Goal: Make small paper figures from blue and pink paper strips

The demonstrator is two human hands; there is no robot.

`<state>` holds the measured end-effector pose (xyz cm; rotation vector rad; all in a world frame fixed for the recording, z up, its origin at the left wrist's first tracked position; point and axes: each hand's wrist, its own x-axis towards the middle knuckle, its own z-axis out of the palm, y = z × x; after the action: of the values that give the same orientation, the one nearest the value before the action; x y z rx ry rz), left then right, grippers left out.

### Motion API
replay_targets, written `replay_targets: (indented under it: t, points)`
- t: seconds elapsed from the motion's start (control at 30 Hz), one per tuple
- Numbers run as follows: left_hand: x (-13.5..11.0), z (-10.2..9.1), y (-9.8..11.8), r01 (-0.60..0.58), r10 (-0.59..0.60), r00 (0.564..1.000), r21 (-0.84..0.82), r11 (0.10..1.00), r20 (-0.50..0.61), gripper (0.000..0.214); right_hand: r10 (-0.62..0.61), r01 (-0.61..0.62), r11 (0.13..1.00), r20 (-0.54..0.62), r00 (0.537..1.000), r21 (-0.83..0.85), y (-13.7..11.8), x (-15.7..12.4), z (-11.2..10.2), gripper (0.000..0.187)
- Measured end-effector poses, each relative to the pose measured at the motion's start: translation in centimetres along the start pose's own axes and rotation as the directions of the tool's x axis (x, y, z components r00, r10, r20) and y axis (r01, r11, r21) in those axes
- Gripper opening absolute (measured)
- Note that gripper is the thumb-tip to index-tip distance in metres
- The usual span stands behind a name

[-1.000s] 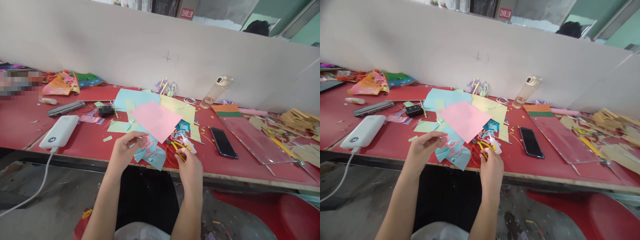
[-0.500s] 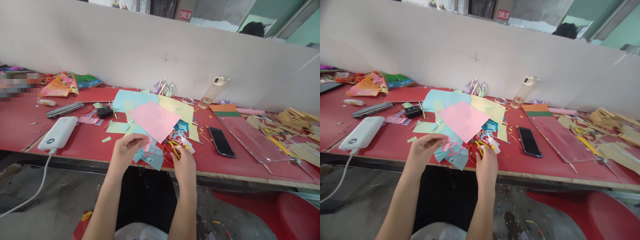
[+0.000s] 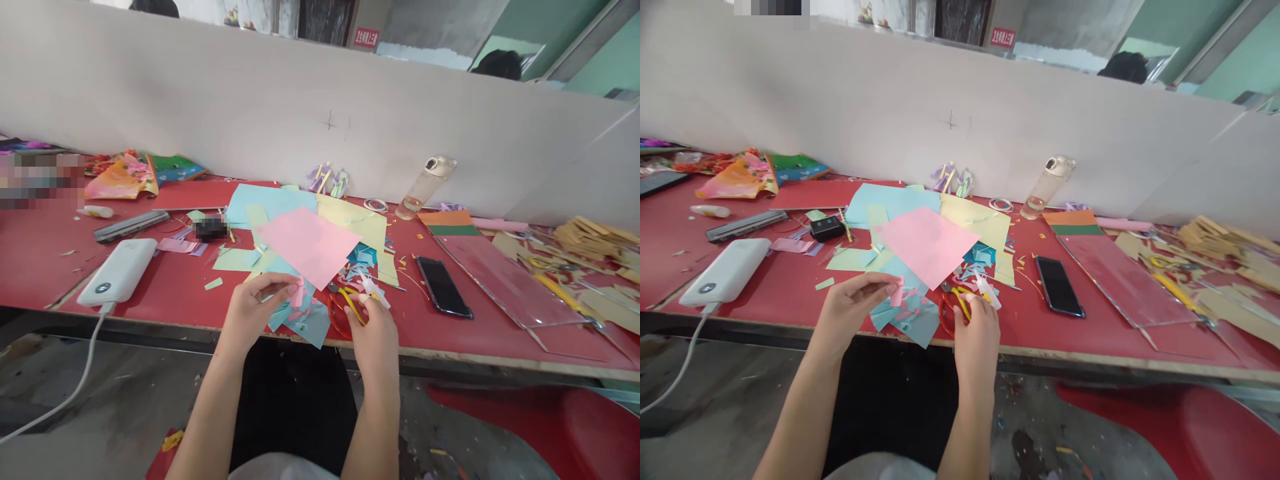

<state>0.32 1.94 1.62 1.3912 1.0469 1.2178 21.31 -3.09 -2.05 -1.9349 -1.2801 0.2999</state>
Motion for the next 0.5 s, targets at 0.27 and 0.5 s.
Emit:
replay_targets:
  t: [0.27, 0.5]
  points:
    - [-0.4, 0.8, 0.3, -0.001, -0.002, 0.993, 0.028, 1.0, 0.12, 0.017, -0.188, 0.081, 0.754, 0.096, 0.977, 0.651, -4.8, -2.1, 0.3, 0.018]
    - [-0.5, 0.4, 0.8, -0.045, 0.028, 0.983, 0.089, 0.995, 0.181, 0.018, -0.164, 0.015, 0.689, 0.135, 0.977, 0.724, -5.5, -2.1, 0.8, 0.01]
